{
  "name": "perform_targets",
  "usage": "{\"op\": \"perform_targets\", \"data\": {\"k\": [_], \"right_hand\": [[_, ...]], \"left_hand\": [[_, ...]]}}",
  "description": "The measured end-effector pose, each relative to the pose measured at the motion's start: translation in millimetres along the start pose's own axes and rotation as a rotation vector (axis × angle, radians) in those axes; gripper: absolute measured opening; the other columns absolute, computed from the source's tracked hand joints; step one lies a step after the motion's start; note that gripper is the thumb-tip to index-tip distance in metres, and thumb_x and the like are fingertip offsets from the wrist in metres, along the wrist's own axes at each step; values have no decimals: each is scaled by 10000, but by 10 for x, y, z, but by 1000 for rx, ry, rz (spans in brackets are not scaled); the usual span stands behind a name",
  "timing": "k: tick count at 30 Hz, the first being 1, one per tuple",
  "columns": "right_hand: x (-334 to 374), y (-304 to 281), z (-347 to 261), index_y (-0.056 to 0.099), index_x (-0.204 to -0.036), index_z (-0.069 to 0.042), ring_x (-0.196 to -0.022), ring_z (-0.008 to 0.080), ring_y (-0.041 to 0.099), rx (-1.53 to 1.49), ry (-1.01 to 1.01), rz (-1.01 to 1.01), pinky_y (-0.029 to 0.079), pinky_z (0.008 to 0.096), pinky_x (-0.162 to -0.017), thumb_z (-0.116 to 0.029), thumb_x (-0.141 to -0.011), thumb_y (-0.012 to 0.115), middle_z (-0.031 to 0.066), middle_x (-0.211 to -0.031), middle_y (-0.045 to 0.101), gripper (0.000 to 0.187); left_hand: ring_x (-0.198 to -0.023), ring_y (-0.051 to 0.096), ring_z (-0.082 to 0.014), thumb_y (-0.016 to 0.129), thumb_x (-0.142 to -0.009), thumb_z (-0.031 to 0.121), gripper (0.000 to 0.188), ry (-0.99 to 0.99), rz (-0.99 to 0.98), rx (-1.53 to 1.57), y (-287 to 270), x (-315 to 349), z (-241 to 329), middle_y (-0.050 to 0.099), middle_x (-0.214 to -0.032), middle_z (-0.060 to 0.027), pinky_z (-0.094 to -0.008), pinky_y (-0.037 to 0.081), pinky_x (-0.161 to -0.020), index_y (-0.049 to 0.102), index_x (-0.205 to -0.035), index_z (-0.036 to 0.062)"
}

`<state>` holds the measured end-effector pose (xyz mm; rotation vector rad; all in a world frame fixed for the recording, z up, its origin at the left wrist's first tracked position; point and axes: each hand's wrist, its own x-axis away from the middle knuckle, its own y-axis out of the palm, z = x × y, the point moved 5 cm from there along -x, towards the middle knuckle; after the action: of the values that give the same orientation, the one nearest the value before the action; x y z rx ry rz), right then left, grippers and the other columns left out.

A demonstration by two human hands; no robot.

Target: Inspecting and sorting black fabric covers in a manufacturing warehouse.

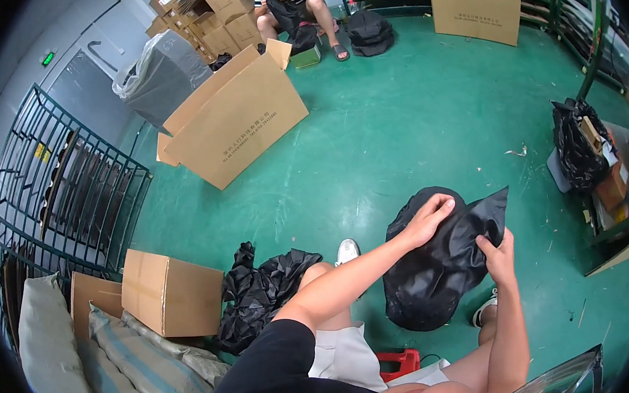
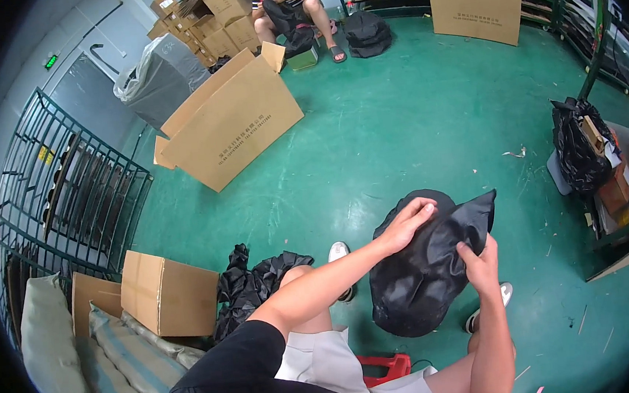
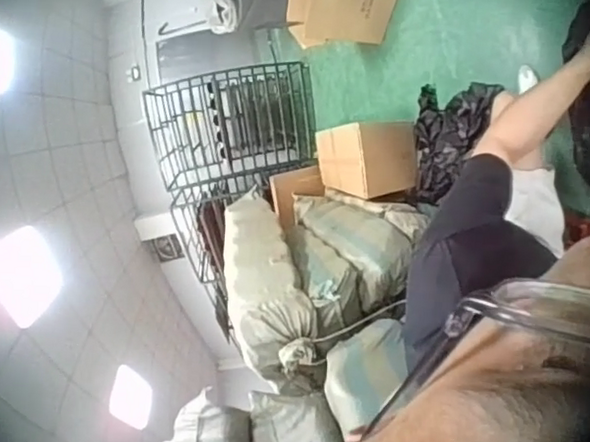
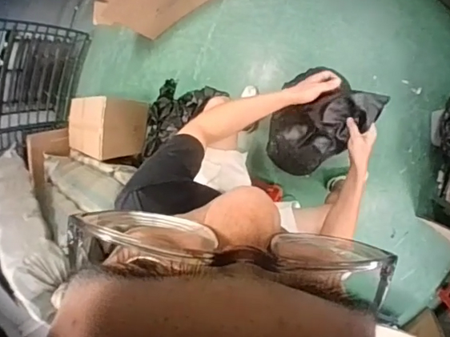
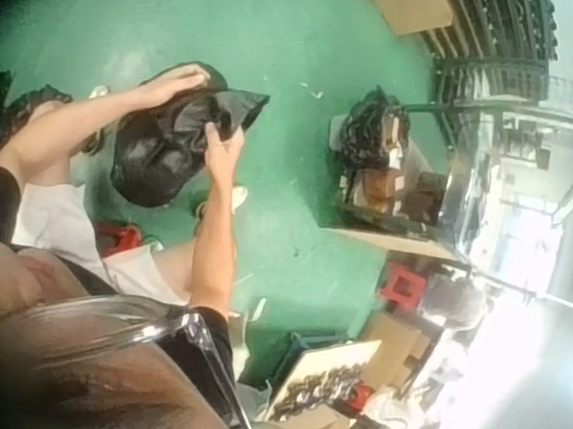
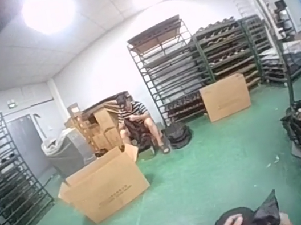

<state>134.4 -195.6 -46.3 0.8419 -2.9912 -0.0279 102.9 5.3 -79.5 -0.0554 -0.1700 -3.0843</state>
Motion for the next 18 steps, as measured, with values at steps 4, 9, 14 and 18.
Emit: {"op": "perform_targets", "data": {"k": [4,9,14,18], "right_hand": [[136,277,-322,714,-1005,7,-833,341,702,950,-620,12,562,382,-696,15,-648,618,213,-1195,655,370],[491,1051,-563,765,-992,-191,-604,212,673,984,-781,-371,538,328,-559,-50,-633,634,93,-1389,582,407],[494,1138,-521,674,-1188,-132,-690,239,671,923,-676,-503,536,348,-646,-132,-670,694,104,-1486,481,518],[494,1071,-626,575,-1332,-90,-853,301,646,825,-688,-500,501,396,-786,-432,-767,710,142,-1527,419,675]], "left_hand": [[-1008,533,-170,471,-951,644,628,-304,266,113,-107,64,-218,593,-1064,-55,-339,408,-919,585,-1165,64],[-921,545,-218,527,-830,752,741,-685,310,471,49,523,13,643,-1118,-108,-396,463,-819,617,-1199,116],[-980,536,-222,536,-848,659,676,-521,341,346,-64,553,79,625,-1164,-108,-387,443,-869,599,-1232,107],[-1027,529,-225,542,-862,584,627,-392,353,243,-201,502,192,610,-1200,-108,-380,426,-909,585,-1258,99]]}}
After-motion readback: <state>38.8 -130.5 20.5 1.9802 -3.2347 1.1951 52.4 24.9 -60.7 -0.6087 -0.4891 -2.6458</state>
